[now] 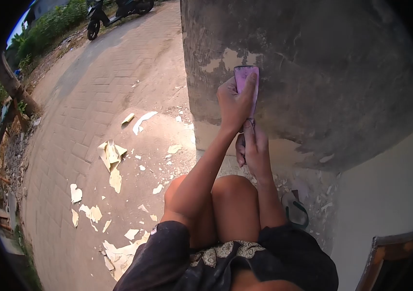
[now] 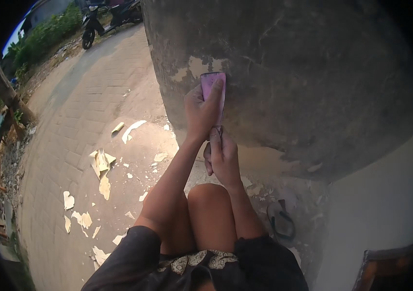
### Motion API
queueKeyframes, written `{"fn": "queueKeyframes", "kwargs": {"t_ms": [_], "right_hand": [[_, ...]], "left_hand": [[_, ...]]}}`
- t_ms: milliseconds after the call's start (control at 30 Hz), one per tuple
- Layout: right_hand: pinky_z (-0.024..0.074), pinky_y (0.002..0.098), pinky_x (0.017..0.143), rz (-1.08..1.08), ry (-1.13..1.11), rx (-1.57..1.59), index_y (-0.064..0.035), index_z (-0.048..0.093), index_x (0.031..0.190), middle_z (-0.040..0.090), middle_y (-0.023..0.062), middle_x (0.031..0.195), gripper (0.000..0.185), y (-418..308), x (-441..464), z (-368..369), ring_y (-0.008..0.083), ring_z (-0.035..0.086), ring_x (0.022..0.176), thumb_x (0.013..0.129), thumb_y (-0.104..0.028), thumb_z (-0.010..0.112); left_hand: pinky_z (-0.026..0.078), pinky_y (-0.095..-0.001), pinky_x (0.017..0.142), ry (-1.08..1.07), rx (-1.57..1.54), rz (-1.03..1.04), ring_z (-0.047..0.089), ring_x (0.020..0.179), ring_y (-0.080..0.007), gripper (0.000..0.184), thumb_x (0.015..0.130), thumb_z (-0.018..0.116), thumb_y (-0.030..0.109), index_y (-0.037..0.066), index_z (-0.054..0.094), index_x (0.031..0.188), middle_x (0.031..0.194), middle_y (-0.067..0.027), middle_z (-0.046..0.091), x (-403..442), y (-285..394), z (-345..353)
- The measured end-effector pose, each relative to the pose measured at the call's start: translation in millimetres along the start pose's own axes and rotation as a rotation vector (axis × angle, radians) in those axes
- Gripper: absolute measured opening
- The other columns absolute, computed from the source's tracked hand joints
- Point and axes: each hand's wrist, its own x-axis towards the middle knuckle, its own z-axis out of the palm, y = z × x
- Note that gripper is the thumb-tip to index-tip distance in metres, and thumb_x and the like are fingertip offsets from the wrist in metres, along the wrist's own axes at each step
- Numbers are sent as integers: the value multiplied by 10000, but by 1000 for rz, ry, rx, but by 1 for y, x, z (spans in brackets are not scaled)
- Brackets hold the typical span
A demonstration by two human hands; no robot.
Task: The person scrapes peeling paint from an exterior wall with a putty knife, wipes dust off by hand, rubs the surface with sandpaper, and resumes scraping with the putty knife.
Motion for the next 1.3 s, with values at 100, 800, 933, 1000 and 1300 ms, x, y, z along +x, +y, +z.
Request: {"fn": "queueKeyframes", "kwargs": {"t_ms": [100, 800, 933, 1000, 1300], "right_hand": [[284, 244, 325, 65, 8, -2, -23, 494, 925, 346, -23, 477, 314, 7, -11, -3, 67, 326, 328, 1047, -283, 366], [292, 240, 315, 29, -22, 31, -39, 472, 924, 347, -27, 479, 343, 14, 8, -3, 75, 351, 324, 1043, -340, 357], [293, 243, 318, 104, 2, 53, -26, 491, 929, 358, -25, 479, 342, 11, -7, -2, 72, 351, 326, 1044, -322, 364], [298, 234, 315, 77, -35, 69, -62, 463, 923, 340, -30, 493, 351, 14, 0, -1, 73, 330, 325, 1034, -382, 373], [308, 233, 305, 107, -50, 114, -88, 448, 917, 324, -34, 495, 366, 4, 2, 0, 77, 335, 316, 1023, -434, 388]], "left_hand": [[321, -236, 478, 7, 16, -42, 415, 550, -24, 384, 919, 642, 323, 53, 563, 658, 579, 61, 507, -14, -7, -1], [317, -256, 460, 10, -37, 28, 400, 528, -28, 351, 897, 671, 256, 11, 620, 651, 531, 45, 505, 2, -10, -1], [314, -260, 458, 52, -1, -18, 407, 523, -29, 376, 893, 678, 270, 12, 606, 630, 526, 42, 504, -12, -17, -3], [311, -263, 455, 56, 19, 50, 405, 520, -30, 385, 893, 678, 279, 14, 601, 624, 523, 42, 500, -3, -17, -3], [302, -266, 452, 45, -19, 60, 393, 517, -33, 387, 902, 665, 265, 13, 588, 618, 518, 41, 489, 4, -4, 0]]}}
